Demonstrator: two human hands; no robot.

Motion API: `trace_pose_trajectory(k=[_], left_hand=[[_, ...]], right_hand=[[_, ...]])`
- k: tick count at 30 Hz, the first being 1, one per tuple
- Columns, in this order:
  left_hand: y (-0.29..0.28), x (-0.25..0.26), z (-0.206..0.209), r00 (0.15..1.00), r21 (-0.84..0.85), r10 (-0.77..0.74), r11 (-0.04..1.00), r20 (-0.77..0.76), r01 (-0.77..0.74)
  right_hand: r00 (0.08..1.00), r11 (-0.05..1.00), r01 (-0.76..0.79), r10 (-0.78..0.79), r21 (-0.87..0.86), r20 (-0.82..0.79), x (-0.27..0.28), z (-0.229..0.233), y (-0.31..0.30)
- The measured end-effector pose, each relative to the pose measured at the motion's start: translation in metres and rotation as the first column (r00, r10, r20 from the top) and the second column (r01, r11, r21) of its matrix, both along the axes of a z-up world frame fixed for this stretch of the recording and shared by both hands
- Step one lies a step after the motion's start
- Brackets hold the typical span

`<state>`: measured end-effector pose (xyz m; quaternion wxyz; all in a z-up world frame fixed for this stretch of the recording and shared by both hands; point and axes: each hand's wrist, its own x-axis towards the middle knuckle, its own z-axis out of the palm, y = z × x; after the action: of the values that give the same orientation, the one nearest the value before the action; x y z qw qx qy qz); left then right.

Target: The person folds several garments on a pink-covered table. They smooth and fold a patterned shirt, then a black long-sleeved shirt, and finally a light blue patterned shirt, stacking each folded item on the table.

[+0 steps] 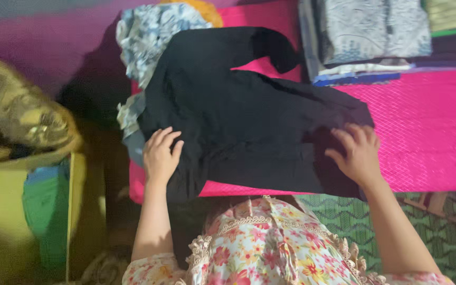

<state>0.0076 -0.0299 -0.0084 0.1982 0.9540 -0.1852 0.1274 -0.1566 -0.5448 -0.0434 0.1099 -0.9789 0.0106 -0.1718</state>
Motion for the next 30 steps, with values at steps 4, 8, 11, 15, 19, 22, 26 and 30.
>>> trace_pose_trajectory(k=[4, 8, 11, 15, 19, 22, 26, 30], left_hand=[[0.044, -0.037, 0.007, 0.880, 0.063, 0.351, 0.935, -0.320, -0.349], [0.071, -0.074, 0.010, 0.799, -0.078, 0.135, 0.972, -0.586, -0.221], [0.078, -0.090, 0.008, 0.850, 0.001, 0.091, 0.994, -0.519, -0.105], [0.081, -0.082, 0.018, 0.993, -0.061, -0.037, 0.998, -0.112, 0.031], [0.069, -0.049, 0.053, 0.997, -0.171, 0.008, 0.985, -0.080, -0.022], [0.049, -0.015, 0.086, 0.835, -0.312, 0.098, 0.899, -0.542, -0.308], [0.019, 0.025, 0.112, 0.912, -0.044, 0.049, 0.996, -0.407, -0.072], [0.014, 0.035, 0.103, 0.970, 0.028, -0.097, 0.994, -0.223, 0.106]], right_hand=[[0.982, 0.992, -0.118, 0.110, -0.044, -0.153, 0.001, 0.006, 0.014], [0.964, 0.983, -0.183, 0.181, 0.007, -0.195, 0.003, 0.006, 0.018], [0.954, 0.981, -0.190, 0.172, -0.051, -0.244, 0.006, 0.009, 0.025], [0.967, 0.948, -0.128, 0.053, -0.291, -0.251, 0.017, 0.023, 0.048], [0.940, 0.930, -0.330, 0.339, 0.159, -0.031, 0.044, 0.035, 0.084], [0.849, 0.648, -0.401, 0.528, 0.648, -0.003, 0.075, 0.028, 0.127], [0.607, 0.113, -0.176, 0.794, 0.978, 0.017, 0.115, 0.007, 0.199], [0.490, 0.276, -0.056, 0.845, 0.960, -0.214, 0.131, -0.003, 0.250]])
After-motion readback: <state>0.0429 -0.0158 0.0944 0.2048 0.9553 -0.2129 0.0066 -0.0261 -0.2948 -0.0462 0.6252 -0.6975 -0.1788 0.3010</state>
